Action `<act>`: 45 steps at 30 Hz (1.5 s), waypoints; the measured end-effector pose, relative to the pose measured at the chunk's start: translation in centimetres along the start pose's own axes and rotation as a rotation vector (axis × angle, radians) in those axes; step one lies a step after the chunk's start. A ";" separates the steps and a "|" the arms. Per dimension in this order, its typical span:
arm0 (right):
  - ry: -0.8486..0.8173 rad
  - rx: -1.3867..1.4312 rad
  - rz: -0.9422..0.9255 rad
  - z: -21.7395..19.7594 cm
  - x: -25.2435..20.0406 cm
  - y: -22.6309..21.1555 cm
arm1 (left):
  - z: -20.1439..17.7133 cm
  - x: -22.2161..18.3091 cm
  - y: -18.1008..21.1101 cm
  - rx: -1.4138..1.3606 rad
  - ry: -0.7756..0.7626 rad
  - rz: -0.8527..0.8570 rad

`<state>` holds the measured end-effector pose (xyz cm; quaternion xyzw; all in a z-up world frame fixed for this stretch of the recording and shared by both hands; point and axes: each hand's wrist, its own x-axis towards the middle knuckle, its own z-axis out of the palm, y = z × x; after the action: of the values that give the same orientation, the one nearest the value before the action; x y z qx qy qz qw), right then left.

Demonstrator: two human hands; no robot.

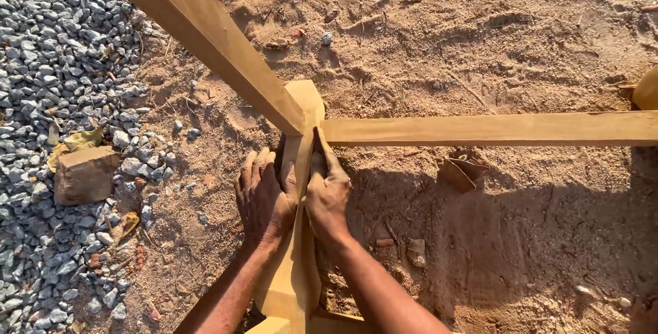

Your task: Sanding a wooden chair with sandpaper.

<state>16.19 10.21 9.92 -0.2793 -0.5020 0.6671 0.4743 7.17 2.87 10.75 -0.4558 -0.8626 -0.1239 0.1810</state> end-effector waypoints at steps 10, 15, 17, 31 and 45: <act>0.065 -0.016 0.234 0.0 0.1 0.5 | -0.6 -0.4 0.2 0.053 -0.031 -0.010; 0.065 -0.054 0.056 0.5 -0.5 2.6 | -1.0 0.5 0.3 0.038 -0.029 -0.020; 0.086 -0.066 0.057 0.3 1.3 2.4 | -0.8 0.4 0.7 0.041 -0.042 -0.037; 0.011 0.046 0.196 0.3 0.7 2.8 | -1.0 0.6 -0.2 0.018 -0.003 -0.011; 0.037 -0.245 -0.006 0.1 0.0 3.4 | -0.2 0.6 -0.8 0.058 0.015 0.009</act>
<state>14.90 10.06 6.74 -0.3459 -0.5717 0.5940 0.4480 6.25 2.81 11.20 -0.4534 -0.8624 -0.1015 0.2010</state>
